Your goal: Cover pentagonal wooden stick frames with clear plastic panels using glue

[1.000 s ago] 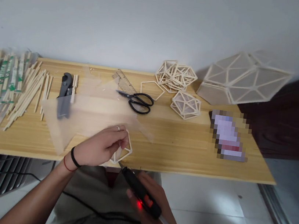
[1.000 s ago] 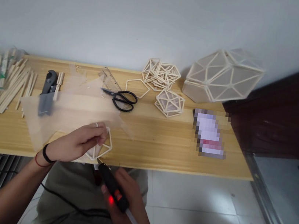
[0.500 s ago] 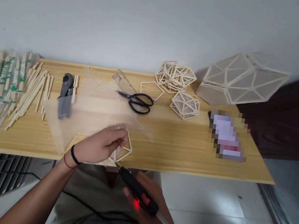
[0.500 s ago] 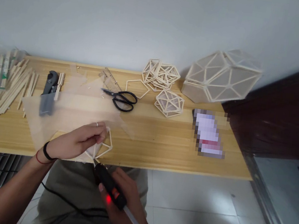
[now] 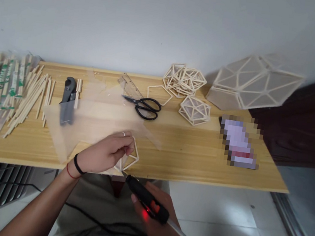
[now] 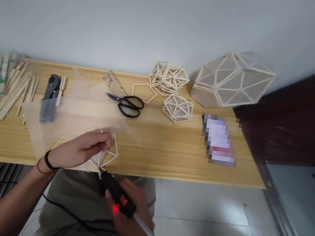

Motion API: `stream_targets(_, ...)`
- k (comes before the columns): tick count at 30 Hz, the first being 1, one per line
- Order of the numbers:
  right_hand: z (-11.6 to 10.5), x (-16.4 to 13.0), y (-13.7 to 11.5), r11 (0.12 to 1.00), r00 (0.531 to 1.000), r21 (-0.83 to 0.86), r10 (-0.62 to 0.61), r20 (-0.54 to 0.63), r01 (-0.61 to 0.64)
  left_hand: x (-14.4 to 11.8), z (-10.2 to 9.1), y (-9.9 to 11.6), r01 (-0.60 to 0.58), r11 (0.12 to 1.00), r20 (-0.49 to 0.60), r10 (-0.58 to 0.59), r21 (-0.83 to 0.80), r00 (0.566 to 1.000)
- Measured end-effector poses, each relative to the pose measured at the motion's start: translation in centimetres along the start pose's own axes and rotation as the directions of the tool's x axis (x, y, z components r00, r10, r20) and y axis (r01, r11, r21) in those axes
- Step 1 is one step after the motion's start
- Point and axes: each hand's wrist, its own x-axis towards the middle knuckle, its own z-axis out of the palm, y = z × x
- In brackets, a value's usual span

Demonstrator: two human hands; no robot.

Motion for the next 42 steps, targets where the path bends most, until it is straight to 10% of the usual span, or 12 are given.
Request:
stream_targets(12, 0.2, -0.6, 0.5, 0.975, 0.978, 0.085, 0.208, -0.012, -0.206, -0.1, 0.3, -0.1, -0.003, 1.000, -0.018, 0.003, 0.030, 1.000)
stream_targets(42, -0.8, 0.2, 0.6, 0.991, 0.985, 0.081, 0.113, -0.129, -0.104, 0.3, 1.8, 0.3, 0.126, 0.989, -0.113, -0.117, 0.073, 0.987)
